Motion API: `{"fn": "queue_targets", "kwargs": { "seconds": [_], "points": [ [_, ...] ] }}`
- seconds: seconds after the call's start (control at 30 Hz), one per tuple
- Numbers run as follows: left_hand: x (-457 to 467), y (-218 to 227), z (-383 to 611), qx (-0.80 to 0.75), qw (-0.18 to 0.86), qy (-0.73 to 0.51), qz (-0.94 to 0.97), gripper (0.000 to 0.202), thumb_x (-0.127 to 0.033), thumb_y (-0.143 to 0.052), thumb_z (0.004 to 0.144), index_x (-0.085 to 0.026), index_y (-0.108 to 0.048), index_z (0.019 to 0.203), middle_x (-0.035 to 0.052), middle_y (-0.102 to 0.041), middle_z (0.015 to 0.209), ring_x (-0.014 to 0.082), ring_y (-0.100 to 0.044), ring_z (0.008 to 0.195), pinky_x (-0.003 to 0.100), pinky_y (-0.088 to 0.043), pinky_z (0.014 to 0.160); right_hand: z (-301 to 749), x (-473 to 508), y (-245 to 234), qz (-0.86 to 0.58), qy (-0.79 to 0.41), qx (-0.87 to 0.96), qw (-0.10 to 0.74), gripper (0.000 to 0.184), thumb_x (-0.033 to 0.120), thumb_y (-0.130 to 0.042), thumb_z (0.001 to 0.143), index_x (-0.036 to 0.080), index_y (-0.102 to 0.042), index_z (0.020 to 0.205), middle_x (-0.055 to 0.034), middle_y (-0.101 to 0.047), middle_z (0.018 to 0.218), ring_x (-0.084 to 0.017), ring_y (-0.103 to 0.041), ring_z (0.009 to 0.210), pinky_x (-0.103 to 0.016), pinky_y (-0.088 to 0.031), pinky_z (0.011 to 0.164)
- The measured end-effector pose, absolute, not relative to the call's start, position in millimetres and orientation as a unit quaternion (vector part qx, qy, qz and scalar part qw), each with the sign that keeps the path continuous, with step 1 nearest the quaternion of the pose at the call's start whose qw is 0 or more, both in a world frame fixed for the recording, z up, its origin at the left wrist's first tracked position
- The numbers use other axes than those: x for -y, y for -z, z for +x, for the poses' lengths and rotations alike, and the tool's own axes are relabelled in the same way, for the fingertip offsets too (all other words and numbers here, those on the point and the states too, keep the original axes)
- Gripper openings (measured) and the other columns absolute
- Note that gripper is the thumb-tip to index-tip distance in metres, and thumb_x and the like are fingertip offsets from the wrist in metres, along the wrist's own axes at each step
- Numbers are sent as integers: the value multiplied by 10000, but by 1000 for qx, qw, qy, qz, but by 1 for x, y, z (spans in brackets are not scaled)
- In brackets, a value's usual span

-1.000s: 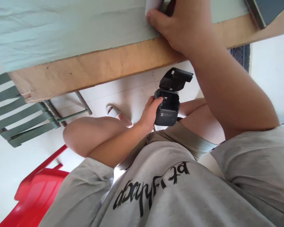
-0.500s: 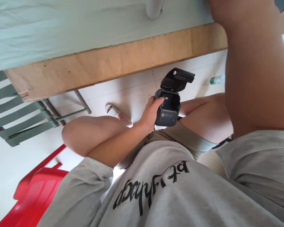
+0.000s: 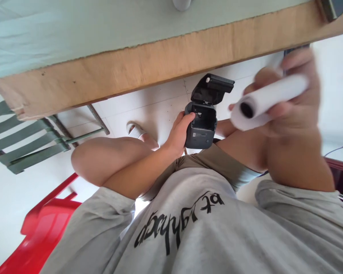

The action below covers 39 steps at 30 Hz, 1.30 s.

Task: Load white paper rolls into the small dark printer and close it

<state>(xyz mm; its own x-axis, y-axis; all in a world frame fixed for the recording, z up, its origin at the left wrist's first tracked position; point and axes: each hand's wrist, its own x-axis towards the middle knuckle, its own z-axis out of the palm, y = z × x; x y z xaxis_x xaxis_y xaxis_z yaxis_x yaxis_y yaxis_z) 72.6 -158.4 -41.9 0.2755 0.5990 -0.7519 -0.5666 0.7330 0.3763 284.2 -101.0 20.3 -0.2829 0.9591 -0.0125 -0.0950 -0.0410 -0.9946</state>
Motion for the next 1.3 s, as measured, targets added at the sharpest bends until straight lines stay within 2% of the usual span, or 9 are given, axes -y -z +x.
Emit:
{"fn": "queue_targets", "kwargs": {
  "seconds": [0.13, 0.23, 0.37, 0.43, 0.63, 0.83, 1.0, 1.13, 1.3],
  "points": [
    [158, 42, 72, -479, 793, -376, 22, 260, -430, -748, 894, -222, -596, 933, -12, -690, 822, 152, -680, 734, 273, -548, 667, 259, 116, 7, -365, -713, 401, 445, 641, 307, -1008, 655, 346, -595, 1145, 113, -672, 922, -23, -743, 784, -115, -588, 596],
    [157, 42, 71, -489, 783, -384, 19, 240, -402, -752, 901, -216, -600, 912, -9, -690, 834, 153, -681, 767, 272, -548, 704, 251, 119, 16, -415, -730, 327, 434, 776, 339, -1032, 603, 359, -559, 1218, 113, -715, 982, -47, -769, 890, -136, -622, 666],
    [153, 43, 70, -500, 774, -388, 17, 206, -393, -727, 907, -220, -621, 938, -16, -686, 815, 154, -683, 765, 274, -542, 701, 250, 122, 18, -479, -715, 287, 421, 667, 457, -1030, 620, 268, -632, 1121, 55, -776, 1127, -61, -756, 982, -203, -694, 858],
    [153, 44, 70, -499, 777, -383, 21, 213, -407, -725, 898, -227, -619, 939, -23, -682, 797, 156, -686, 751, 272, -539, 675, 252, 122, 19, -492, -696, 297, 430, 666, 524, -997, 670, 286, -649, 1185, 44, -776, 1177, -73, -761, 1057, -201, -696, 893],
    [152, 43, 74, -509, 782, -360, 19, 267, -470, -755, 888, -245, -614, 920, -19, -681, 807, 172, -709, 773, 304, -567, 681, 265, 123, 27, -461, -729, 349, 366, 849, 711, -806, 819, 355, -436, 1495, -13, -692, 1468, -133, -800, 1017, -310, -724, 740],
    [151, 46, 75, -506, 782, -363, 26, 211, -429, -680, 937, -227, -624, 962, -13, -674, 832, 149, -671, 732, 288, -551, 651, 263, 126, 27, -449, -727, 382, 352, 683, 710, -758, 870, 277, -465, 1309, -35, -730, 1366, -90, -781, 895, -199, -618, 575],
    [153, 49, 75, -504, 779, -372, 34, 291, -499, -741, 896, -240, -629, 968, -8, -680, 833, 166, -686, 766, 293, -564, 712, 261, 128, 31, -455, -626, 539, 332, 709, 750, -801, 819, 262, -567, 1276, -24, -762, 1149, -118, -779, 910, -256, -671, 693],
    [153, 49, 76, -507, 775, -377, 37, 291, -491, -755, 901, -240, -628, 972, -13, -676, 838, 168, -696, 797, 299, -583, 756, 262, 136, 37, -453, -423, 701, 352, 481, 529, -714, 965, 253, -608, 1344, -56, -770, 1271, -129, -788, 1121, -289, -702, 940],
    [154, 48, 76, -498, 777, -382, 38, 231, -425, -729, 933, -230, -606, 921, -11, -651, 819, 143, -654, 753, 265, -547, 656, 263, 141, 42, -465, -309, 769, 310, 363, 397, -616, 997, 308, -647, 1347, -53, -787, 1271, -180, -769, 1167, -393, -671, 999]
  ]
}}
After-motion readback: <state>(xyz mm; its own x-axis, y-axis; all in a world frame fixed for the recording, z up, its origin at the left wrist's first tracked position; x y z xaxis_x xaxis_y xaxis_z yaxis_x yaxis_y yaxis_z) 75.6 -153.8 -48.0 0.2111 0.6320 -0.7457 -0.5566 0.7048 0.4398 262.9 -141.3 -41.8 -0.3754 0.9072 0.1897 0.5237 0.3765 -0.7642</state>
